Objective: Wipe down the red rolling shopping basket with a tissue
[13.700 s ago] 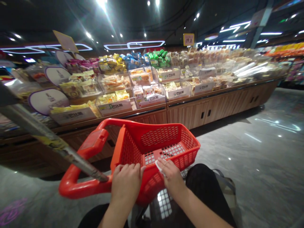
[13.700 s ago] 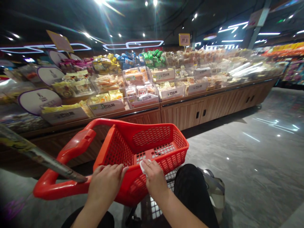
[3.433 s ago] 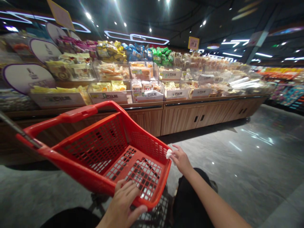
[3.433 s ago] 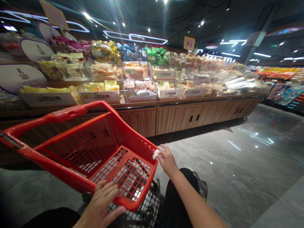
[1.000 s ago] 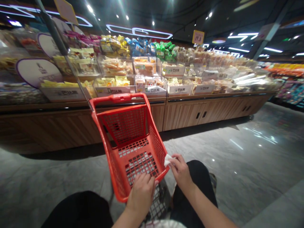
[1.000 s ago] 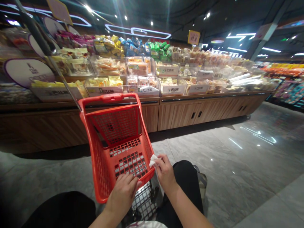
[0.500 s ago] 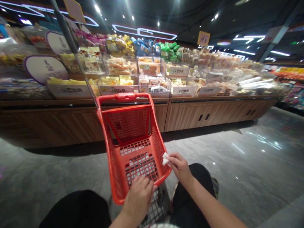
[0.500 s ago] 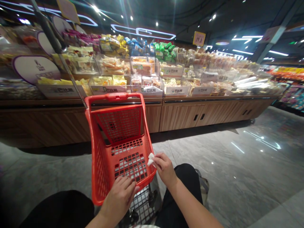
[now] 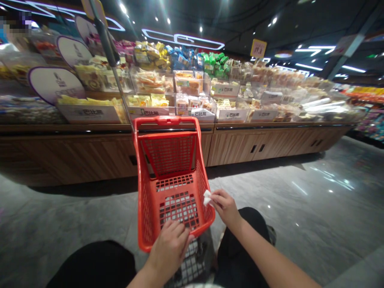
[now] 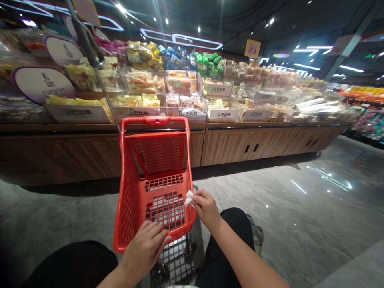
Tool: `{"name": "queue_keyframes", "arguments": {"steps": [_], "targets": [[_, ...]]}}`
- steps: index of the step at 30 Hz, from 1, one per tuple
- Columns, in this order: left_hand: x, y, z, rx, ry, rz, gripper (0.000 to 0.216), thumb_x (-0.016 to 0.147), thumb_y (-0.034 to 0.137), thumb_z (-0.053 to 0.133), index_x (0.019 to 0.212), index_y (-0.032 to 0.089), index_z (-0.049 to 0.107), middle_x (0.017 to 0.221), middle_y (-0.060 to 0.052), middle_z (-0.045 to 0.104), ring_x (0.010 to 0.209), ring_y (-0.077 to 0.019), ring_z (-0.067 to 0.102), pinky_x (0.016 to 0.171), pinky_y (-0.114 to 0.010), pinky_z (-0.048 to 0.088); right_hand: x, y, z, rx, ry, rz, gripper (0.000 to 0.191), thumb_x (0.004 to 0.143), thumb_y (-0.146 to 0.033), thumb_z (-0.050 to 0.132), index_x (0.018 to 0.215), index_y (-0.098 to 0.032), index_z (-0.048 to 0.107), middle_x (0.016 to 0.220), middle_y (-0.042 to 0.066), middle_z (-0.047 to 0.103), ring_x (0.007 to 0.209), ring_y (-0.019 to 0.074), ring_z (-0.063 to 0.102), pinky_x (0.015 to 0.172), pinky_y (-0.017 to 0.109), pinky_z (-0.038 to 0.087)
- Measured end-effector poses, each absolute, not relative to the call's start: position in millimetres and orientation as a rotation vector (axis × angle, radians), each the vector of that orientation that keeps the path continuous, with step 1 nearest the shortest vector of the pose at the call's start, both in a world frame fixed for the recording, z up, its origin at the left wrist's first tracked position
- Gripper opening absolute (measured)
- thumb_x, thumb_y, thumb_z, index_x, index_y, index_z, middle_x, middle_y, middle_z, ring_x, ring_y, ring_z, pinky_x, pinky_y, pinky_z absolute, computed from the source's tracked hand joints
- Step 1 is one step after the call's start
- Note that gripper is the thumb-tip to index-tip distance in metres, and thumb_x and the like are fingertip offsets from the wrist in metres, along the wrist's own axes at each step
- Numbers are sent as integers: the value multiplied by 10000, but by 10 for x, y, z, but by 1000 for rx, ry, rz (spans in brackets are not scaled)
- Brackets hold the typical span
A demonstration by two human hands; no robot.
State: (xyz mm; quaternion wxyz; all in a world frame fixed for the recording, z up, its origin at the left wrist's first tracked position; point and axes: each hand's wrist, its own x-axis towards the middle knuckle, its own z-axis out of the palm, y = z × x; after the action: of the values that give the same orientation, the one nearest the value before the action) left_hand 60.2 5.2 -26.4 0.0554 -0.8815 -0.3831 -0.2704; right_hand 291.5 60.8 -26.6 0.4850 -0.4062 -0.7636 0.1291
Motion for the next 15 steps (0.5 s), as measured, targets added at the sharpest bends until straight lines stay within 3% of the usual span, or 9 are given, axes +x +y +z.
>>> {"name": "queue_keyframes", "arguments": {"steps": [7, 15], "targets": [[446, 89, -196, -2710, -1123, -828, 134, 862, 209, 498, 759, 197, 582, 709, 2, 578, 720, -155, 515, 784, -354, 389, 2908, 192, -288, -943, -2010, 419, 151, 901, -176, 527, 971, -201, 658, 874, 53, 583, 759, 146, 566, 645, 253, 484], [326, 160, -197, -2775, -1116, -777, 133, 862, 248, 517, 760, 198, 586, 722, 5, 597, 736, -152, 537, 803, -363, 378, 2804, 548, -222, -1016, -1909, 311, 233, 891, -153, 517, 1079, -222, 637, 917, 63, 554, 810, 168, 564, 696, 289, 515]]}}
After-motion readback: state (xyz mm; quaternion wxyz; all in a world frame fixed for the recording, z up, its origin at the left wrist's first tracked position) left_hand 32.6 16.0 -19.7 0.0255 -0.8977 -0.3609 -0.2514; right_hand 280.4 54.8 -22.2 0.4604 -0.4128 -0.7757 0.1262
